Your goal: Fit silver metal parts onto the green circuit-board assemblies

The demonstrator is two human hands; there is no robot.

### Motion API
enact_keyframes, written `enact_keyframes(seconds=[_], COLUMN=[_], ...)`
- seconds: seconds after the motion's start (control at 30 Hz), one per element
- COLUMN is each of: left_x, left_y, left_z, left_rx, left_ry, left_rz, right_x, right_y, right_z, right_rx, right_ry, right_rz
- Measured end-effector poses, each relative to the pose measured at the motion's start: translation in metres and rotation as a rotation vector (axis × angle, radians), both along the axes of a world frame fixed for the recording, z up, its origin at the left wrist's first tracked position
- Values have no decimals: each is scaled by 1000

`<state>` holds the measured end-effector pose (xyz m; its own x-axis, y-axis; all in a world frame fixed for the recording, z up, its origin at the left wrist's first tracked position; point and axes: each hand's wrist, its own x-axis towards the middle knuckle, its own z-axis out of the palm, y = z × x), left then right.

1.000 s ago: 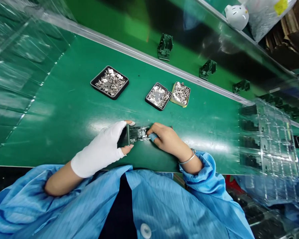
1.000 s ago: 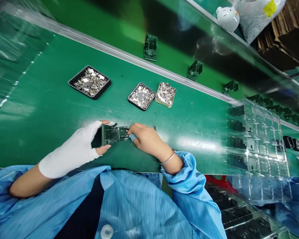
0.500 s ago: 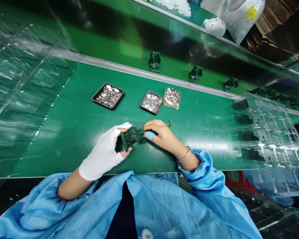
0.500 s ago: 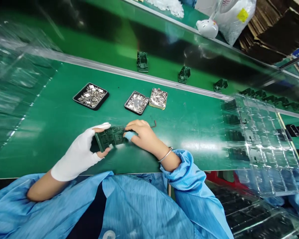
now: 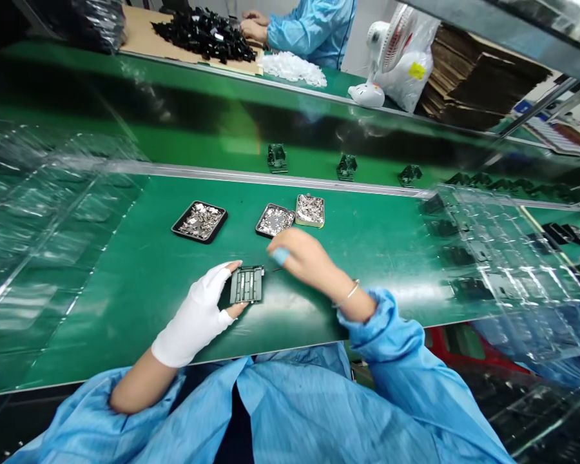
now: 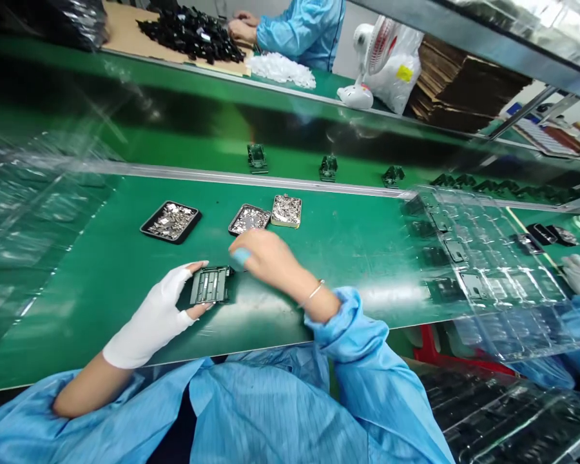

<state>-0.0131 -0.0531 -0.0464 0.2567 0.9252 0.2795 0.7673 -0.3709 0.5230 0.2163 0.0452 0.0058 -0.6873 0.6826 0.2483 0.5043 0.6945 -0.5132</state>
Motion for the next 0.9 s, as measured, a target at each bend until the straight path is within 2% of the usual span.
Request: enact_keyframes(seconds=[0.07,0.13,0.2,0.27,0.43,0.5,0.6,0.7,0.8,0.9], left_x=[0,0,1,2,1,-1,-4,4,21,37], left_y=[0,0,1,1,2,1,-1,0,7,15], left_z=[1,3,5,5,0,0,10,33,57,69], left_rx=[-9,-19,-24,-23,-3,34,157,247,201,90], left_ry=[5,9,8,5,-2,-31,-109,-136,-174,-277], left_rz=[4,14,19,21,14,10,100,200,113,4], right_x=[16,29,35,34,34,37,33,14,-10,-24], right_y=[33,60,77,82,79,76,64,35,-4,-32], right_z=[1,-1,-6,-11,-18,-18,-14,-6,2,7], right_rx=[-11,-45,-73,-81,-46,-50,-112,-129,-161,-219], right_ry=[-76,-218,-322,-352,-305,-207,146,484,607,641], right_rz=[-337,-488,-538,-555,-613,-626,-513,-223,0,46])
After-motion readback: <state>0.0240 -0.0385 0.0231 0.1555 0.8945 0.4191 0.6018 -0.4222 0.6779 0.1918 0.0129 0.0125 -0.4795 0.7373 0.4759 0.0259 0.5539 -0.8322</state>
